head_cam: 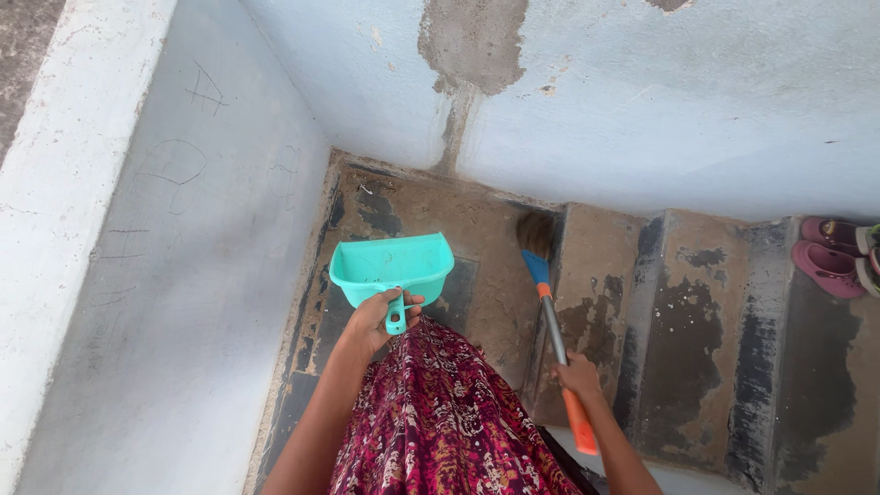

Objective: The person sweeps debris from outdoor concrete stairs into a dustpan using a long-handled broom. The person moves sandals aside by hand, sweeps each step individually, and gathers the dirt into a teal dustpan before carrying it down to the lower landing.

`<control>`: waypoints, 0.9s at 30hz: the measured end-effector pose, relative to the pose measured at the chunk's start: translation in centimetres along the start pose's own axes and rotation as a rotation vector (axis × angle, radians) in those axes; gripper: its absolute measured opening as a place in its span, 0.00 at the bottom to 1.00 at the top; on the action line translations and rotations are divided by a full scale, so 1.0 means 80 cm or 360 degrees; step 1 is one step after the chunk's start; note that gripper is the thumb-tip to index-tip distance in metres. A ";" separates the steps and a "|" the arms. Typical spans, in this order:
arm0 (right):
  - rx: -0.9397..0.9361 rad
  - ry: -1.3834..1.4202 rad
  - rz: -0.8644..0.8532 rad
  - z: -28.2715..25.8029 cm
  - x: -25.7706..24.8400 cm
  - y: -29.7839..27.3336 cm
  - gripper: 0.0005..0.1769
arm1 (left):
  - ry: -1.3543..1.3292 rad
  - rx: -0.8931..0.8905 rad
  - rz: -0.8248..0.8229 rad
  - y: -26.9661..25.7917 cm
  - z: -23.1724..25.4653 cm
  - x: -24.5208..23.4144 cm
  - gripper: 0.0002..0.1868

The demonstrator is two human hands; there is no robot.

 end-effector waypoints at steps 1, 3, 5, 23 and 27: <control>-0.0138 -0.0484 0.0083 -0.003 -0.013 -0.006 0.36 | -0.0032 -0.0007 -0.0004 0.001 0.001 0.000 0.14; -0.0059 -0.0581 0.0065 0.024 -0.030 -0.031 0.45 | -0.0065 -0.0024 -0.0008 0.002 0.003 -0.003 0.13; 0.0172 -0.0142 0.0009 0.050 -0.025 -0.047 0.42 | -0.0035 -0.0001 -0.0046 0.003 0.008 -0.006 0.16; 0.0196 0.0466 -0.0005 0.002 0.023 0.001 0.17 | 0.0033 -0.0031 0.0051 0.006 0.021 -0.004 0.15; 0.0051 0.0089 -0.0200 -0.017 0.027 -0.002 0.17 | 0.0049 -0.0014 0.0011 0.018 0.017 -0.006 0.14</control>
Point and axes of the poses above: each hand's wrist, its own y-axis towards the middle knuckle, its own x-axis out of the palm, z = x × y, the point moved 7 cm from there along y, towards the middle knuckle, and after that the axes turned 3 degrees about y, right-handed, at the moved point
